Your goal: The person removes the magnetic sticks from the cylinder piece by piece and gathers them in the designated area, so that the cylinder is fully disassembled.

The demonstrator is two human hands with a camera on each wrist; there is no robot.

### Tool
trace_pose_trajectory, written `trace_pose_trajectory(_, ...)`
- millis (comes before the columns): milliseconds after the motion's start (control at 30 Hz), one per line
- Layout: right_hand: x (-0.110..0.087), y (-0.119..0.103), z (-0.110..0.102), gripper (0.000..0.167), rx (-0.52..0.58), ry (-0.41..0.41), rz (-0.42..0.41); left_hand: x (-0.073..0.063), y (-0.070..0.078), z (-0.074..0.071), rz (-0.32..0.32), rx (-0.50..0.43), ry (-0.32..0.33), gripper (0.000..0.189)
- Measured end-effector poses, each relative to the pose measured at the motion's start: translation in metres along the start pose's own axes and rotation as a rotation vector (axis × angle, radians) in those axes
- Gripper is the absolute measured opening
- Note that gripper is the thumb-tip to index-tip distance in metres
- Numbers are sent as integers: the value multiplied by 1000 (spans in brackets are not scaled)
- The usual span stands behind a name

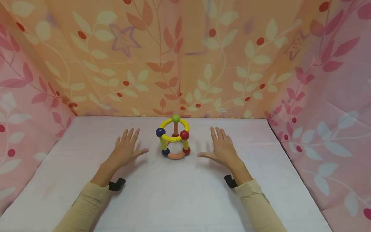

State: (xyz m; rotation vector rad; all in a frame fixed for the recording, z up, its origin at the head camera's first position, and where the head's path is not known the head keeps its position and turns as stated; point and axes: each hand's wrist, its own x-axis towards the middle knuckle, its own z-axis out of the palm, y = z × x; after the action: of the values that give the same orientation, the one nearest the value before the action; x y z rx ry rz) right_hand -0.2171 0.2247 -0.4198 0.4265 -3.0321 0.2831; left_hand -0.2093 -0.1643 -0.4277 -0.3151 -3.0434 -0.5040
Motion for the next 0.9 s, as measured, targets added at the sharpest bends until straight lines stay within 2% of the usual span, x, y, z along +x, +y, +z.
trace_pose_trajectory(133,2,-3,-5,125,14,19,-26,2,2,-4,40,7,30,103)
trace_pose_trajectory(333,6,-6,-9,125,68,65,-88,6,7,-12,121,-88,93,109)
trace_pose_trajectory(567,9,-12,-16,117,228,128,-165,11,20,-17,250,-227,189,107)
trace_pose_trajectory(700,10,-19,-18,114,324,131,-235,14,28,-17,310,-290,215,103)
trace_pose_trajectory(900,12,-29,-17,108,399,177,-322,21,42,-16,404,-360,239,97)
